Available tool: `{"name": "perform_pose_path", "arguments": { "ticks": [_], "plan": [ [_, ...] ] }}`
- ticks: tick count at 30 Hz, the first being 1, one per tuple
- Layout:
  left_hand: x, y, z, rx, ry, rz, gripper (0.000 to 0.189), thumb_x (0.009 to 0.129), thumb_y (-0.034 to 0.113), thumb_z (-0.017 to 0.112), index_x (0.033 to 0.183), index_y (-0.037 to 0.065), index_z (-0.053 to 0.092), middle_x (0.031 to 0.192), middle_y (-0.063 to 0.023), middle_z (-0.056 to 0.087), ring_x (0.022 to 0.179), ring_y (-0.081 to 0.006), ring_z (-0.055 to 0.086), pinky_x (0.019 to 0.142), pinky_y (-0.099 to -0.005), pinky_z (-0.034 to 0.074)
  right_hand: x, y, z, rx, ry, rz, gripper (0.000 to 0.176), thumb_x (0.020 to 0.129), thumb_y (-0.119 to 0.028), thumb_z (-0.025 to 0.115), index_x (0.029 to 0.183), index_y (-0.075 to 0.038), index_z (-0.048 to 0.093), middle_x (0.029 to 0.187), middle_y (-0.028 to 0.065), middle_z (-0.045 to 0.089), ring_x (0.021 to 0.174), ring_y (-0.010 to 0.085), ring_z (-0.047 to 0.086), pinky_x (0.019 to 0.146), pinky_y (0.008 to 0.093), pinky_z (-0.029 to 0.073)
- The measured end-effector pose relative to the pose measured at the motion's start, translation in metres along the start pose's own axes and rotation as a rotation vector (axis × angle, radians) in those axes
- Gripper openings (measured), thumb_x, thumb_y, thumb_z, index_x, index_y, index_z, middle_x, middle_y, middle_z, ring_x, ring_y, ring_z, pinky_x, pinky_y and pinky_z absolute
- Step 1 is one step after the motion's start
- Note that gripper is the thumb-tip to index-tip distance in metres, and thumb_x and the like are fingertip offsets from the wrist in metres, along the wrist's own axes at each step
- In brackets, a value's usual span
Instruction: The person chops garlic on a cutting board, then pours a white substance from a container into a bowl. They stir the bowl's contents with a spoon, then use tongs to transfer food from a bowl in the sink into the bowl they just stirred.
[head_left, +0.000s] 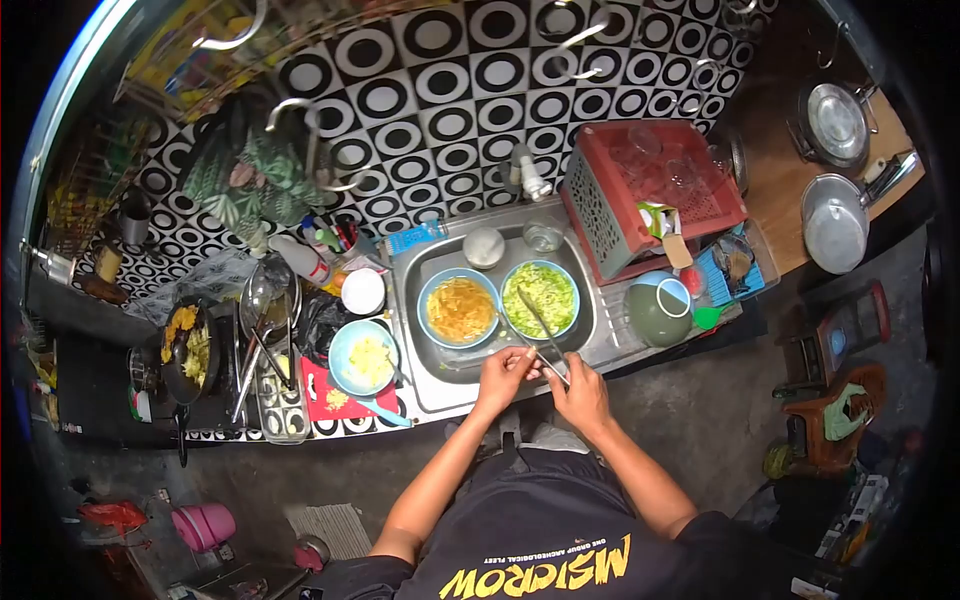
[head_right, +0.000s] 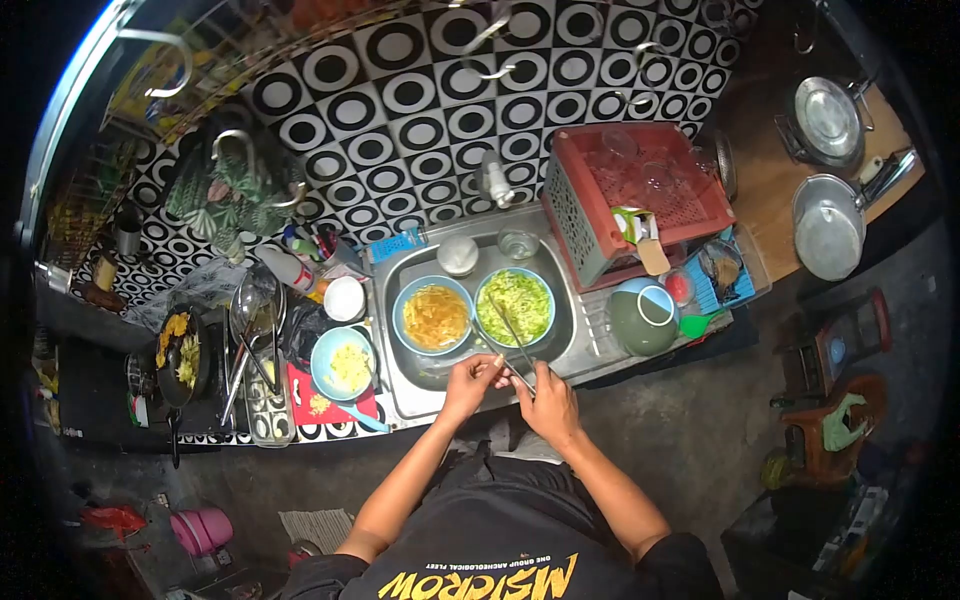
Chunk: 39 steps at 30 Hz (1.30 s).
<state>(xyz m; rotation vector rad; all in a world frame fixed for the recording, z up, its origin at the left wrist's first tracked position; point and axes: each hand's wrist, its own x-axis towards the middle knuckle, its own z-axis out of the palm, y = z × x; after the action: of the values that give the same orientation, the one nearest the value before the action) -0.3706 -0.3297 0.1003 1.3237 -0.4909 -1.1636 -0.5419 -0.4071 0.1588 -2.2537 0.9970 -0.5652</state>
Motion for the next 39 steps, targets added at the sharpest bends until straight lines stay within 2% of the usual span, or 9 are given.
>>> {"name": "perform_pose_path", "arguments": {
  "ticks": [5, 9, 11, 15, 16, 20, 26, 29, 39],
  "plan": [
    [0.036, -0.005, 0.053, 0.065, -0.045, -0.001, 0.031, 0.111, 0.022, 0.065, 0.113, -0.008, 0.072, 0.093, -0.0100, 0.077, 0.081, -0.0127, 0.072, 0.076, -0.0283, 0.059, 0.014, 0.033, -0.037, -0.055, -0.041, 0.122, 0.043, 0.101, -0.030, 0.070, 0.115, 0.009, 0.058, 0.087, 0.0345, 0.071, 0.080, 0.0544, 0.071, 0.071, 0.0580, 0.057],
    [0.057, -0.005, 0.077, 0.134, 0.017, -0.044, 0.032, 0.111, 0.024, 0.065, 0.106, -0.007, 0.073, 0.087, -0.0093, 0.076, 0.078, -0.0134, 0.072, 0.073, -0.0289, 0.060, 0.036, 0.053, -0.047, -0.101, -0.059, 0.113, 0.041, 0.101, -0.030, 0.069, 0.108, 0.009, 0.058, 0.080, 0.0338, 0.069, 0.076, 0.0542, 0.071, 0.069, 0.0588, 0.057],
    [0.062, -0.005, 0.082, 0.145, 0.072, -0.079, 0.032, 0.110, 0.024, 0.066, 0.106, -0.007, 0.072, 0.086, -0.0093, 0.076, 0.077, -0.0141, 0.073, 0.072, -0.0293, 0.060, 0.047, 0.059, -0.050, -0.090, -0.082, 0.088, 0.041, 0.101, -0.030, 0.069, 0.107, 0.009, 0.058, 0.078, 0.0334, 0.069, 0.075, 0.0541, 0.071, 0.069, 0.0589, 0.057],
    [0.071, -0.014, 0.082, 0.172, 0.154, -0.041, 0.034, 0.110, 0.025, 0.066, 0.106, -0.007, 0.072, 0.086, -0.0101, 0.077, 0.076, -0.0146, 0.073, 0.071, -0.0296, 0.060, 0.065, 0.070, -0.041, -0.060, -0.180, 0.099, 0.039, 0.102, -0.029, 0.068, 0.109, 0.009, 0.059, 0.089, 0.0361, 0.071, 0.085, 0.0543, 0.072, 0.077, 0.0600, 0.057],
    [0.076, -0.020, 0.079, 0.168, 0.160, -0.038, 0.033, 0.110, 0.025, 0.067, 0.106, -0.007, 0.073, 0.088, -0.0106, 0.077, 0.077, -0.0150, 0.074, 0.072, -0.0297, 0.061, 0.068, 0.075, -0.031, -0.041, -0.151, 0.096, 0.033, 0.100, -0.026, 0.070, 0.102, 0.005, 0.061, 0.083, 0.0337, 0.070, 0.080, 0.0544, 0.071, 0.074, 0.0621, 0.055],
    [0.087, -0.034, 0.080, 0.124, 0.184, -0.071, 0.031, 0.108, 0.023, 0.069, 0.106, -0.007, 0.072, 0.089, -0.0104, 0.077, 0.078, -0.0152, 0.074, 0.073, -0.0298, 0.062, 0.068, 0.090, -0.015, -0.071, -0.157, 0.026, 0.028, 0.102, -0.023, 0.067, 0.101, 0.004, 0.062, 0.080, 0.0324, 0.070, 0.076, 0.0534, 0.070, 0.069, 0.0601, 0.055],
    [0.086, -0.047, 0.092, 0.122, 0.187, -0.054, 0.028, 0.108, 0.022, 0.071, 0.107, -0.006, 0.071, 0.090, -0.0095, 0.077, 0.078, -0.0138, 0.073, 0.073, -0.0298, 0.062, 0.062, 0.118, -0.013, 0.127, -0.186, 0.055, 0.028, 0.105, -0.024, 0.064, 0.103, 0.005, 0.062, 0.087, 0.0340, 0.069, 0.081, 0.0550, 0.068, 0.070, 0.0599, 0.054],
    [0.076, -0.040, 0.101, 0.132, 0.190, -0.041, 0.028, 0.107, 0.022, 0.071, 0.108, -0.006, 0.070, 0.090, -0.0093, 0.077, 0.079, -0.0135, 0.073, 0.073, -0.0297, 0.062, 0.054, 0.119, -0.021, 0.167, -0.128, 0.003, 0.027, 0.104, -0.022, 0.066, 0.099, 0.004, 0.061, 0.082, 0.0326, 0.068, 0.077, 0.0549, 0.067, 0.063, 0.0585, 0.053],
    [0.050, -0.026, 0.115, 0.151, 0.185, 0.011, 0.025, 0.107, 0.018, 0.071, 0.110, -0.006, 0.069, 0.090, -0.0098, 0.076, 0.078, -0.0139, 0.073, 0.073, -0.0292, 0.061, 0.034, 0.122, -0.028, 0.224, -0.046, -0.084, 0.019, 0.102, -0.016, 0.068, 0.098, 0.002, 0.062, 0.080, 0.0289, 0.068, 0.076, 0.0518, 0.069, 0.061, 0.0553, 0.052]
  ]
}}
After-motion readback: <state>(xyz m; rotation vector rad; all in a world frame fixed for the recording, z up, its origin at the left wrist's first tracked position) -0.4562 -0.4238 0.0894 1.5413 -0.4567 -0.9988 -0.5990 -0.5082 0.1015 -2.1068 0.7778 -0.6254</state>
